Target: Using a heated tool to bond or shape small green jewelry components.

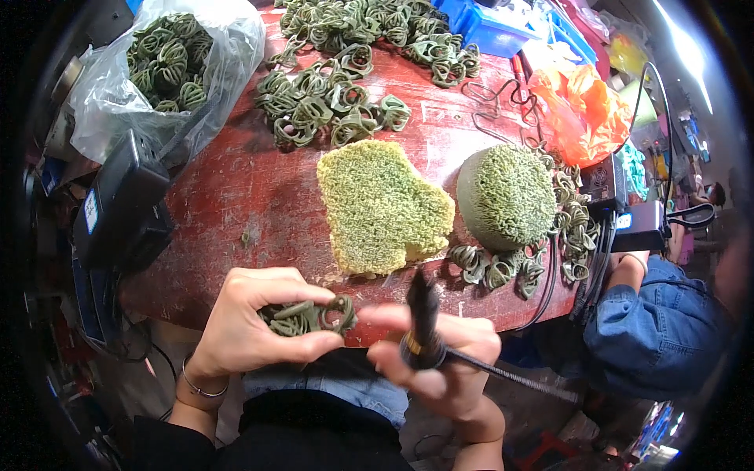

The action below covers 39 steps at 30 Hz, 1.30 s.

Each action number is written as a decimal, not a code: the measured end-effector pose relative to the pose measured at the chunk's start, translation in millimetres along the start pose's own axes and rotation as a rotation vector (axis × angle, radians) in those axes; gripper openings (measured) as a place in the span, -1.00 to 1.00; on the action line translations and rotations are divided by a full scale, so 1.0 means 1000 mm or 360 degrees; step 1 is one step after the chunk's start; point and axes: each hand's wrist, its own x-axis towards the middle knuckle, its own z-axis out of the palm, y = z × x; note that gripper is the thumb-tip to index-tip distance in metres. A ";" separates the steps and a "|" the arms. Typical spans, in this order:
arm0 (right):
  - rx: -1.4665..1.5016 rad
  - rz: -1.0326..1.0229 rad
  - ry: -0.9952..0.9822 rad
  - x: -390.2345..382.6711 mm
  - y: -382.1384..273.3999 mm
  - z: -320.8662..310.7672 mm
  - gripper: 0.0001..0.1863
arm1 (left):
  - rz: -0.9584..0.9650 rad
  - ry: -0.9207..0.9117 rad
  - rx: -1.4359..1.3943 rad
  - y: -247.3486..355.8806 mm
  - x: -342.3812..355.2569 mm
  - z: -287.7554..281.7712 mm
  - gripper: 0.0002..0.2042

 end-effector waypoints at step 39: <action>-0.1304 -0.0871 0.0280 -0.010 0.046 0.006 -0.57 | 0.0032 0.0635 0.0070 -0.012 -0.009 0.017 -0.60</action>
